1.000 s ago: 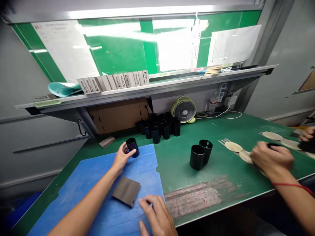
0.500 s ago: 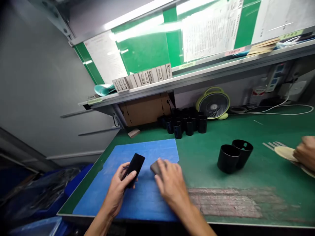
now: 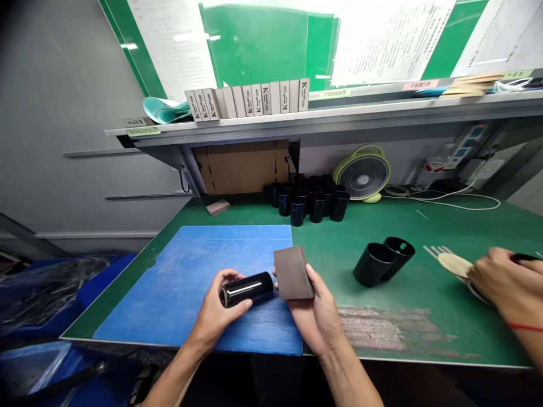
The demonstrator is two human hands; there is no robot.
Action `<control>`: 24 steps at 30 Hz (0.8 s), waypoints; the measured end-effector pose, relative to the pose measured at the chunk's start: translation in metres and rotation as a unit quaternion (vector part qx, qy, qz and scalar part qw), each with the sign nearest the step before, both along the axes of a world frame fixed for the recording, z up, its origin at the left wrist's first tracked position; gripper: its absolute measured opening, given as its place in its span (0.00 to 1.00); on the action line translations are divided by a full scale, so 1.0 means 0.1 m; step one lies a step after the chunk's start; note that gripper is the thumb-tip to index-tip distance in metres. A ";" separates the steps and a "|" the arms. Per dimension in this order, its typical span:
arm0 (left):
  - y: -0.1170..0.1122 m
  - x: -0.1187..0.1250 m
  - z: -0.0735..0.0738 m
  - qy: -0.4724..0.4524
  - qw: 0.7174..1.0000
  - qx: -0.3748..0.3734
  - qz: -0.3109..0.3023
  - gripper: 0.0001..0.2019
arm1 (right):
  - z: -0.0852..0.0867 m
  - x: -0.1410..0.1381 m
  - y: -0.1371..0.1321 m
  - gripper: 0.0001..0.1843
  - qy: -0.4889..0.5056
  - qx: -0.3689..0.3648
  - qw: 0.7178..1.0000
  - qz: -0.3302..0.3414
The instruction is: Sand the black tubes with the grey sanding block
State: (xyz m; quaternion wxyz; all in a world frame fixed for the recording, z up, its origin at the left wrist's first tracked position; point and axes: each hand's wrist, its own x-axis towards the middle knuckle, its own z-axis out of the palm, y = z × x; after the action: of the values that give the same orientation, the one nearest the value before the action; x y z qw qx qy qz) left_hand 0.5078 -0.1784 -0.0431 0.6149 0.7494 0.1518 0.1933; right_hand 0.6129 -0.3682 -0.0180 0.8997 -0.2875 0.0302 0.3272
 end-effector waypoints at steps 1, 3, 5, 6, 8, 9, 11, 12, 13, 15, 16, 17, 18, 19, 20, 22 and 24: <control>0.02 0.02 -0.01 -0.019 0.999 -0.038 -0.011 0.25 | -0.01 0.00 0.02 0.25 0.010 0.007 1.000 0.007; 0.07 0.11 -0.03 -0.048 0.990 -0.122 -0.041 0.23 | -0.03 -0.01 0.06 0.26 0.024 0.012 0.999 0.024; 0.11 0.25 -0.03 -0.072 0.974 -0.207 -0.059 0.21 | -0.04 -0.05 0.09 0.27 0.023 0.006 0.999 0.028; 0.14 0.34 -0.02 -0.080 0.963 -0.249 -0.066 0.21 | -0.05 -0.07 0.11 0.27 0.017 -0.001 1.000 0.023; 0.18 0.54 0.02 -0.093 0.934 -0.333 -0.084 0.22 | -0.08 -0.10 0.14 0.28 -0.020 -0.031 0.999 -0.002; 0.19 0.65 0.03 -0.097 0.919 -0.370 -0.096 0.23 | -0.10 -0.11 0.15 0.29 -0.050 -0.055 0.997 -0.020; 0.20 0.84 0.06 -0.100 0.895 -0.419 -0.114 0.25 | -0.17 -0.12 0.18 0.30 -0.130 -0.121 0.982 -0.060; 0.20 0.92 0.06 -0.101 0.889 -0.432 -0.114 0.26 | -0.21 -0.12 0.19 0.30 -0.181 -0.164 0.967 -0.077; 0.19 0.98 0.05 -0.105 0.886 -0.440 -0.105 0.26 | -0.24 -0.12 0.20 0.30 -0.237 -0.211 0.944 -0.089; 0.16 1.07 0.02 -0.118 0.884 -0.447 -0.076 0.25 | -0.32 -0.14 0.21 0.30 -0.362 -0.315 0.870 -0.111; 0.14 1.09 0.00 -0.125 0.882 -0.450 -0.062 0.24 | -0.34 -0.16 0.22 0.31 -0.426 -0.366 0.817 -0.126; 0.12 1.11 -0.01 -0.129 0.881 -0.453 -0.054 0.23 | -0.37 -0.18 0.23 0.32 -0.485 -0.412 0.758 -0.145; 0.11 1.11 -0.02 -0.129 0.879 -0.456 -0.051 0.23 | -0.39 -0.21 0.25 0.32 -0.533 -0.450 0.697 -0.166; 0.10 1.11 -0.03 -0.127 0.877 -0.460 -0.049 0.23 | -0.41 -0.24 0.28 0.33 -0.573 -0.478 0.639 -0.185; 0.10 1.10 -0.04 -0.123 0.877 -0.463 -0.046 0.23 | -0.42 -0.25 0.33 0.33 -0.605 -0.497 0.590 -0.196; 0.11 1.09 -0.06 -0.113 0.885 -0.452 -0.026 0.24 | -0.39 -0.24 0.48 0.31 -0.647 -0.512 0.527 -0.206; 0.12 1.08 -0.08 -0.095 0.901 -0.423 0.020 0.24 | -0.29 -0.16 0.70 0.29 -0.667 -0.512 0.496 -0.215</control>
State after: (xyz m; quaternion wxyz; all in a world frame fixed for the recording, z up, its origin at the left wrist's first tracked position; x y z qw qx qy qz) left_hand 0.6162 -0.1661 -0.0509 0.8814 0.3938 0.1747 0.1937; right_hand 0.5966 -0.2983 -0.0475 0.3897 -0.8152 -0.3563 -0.2381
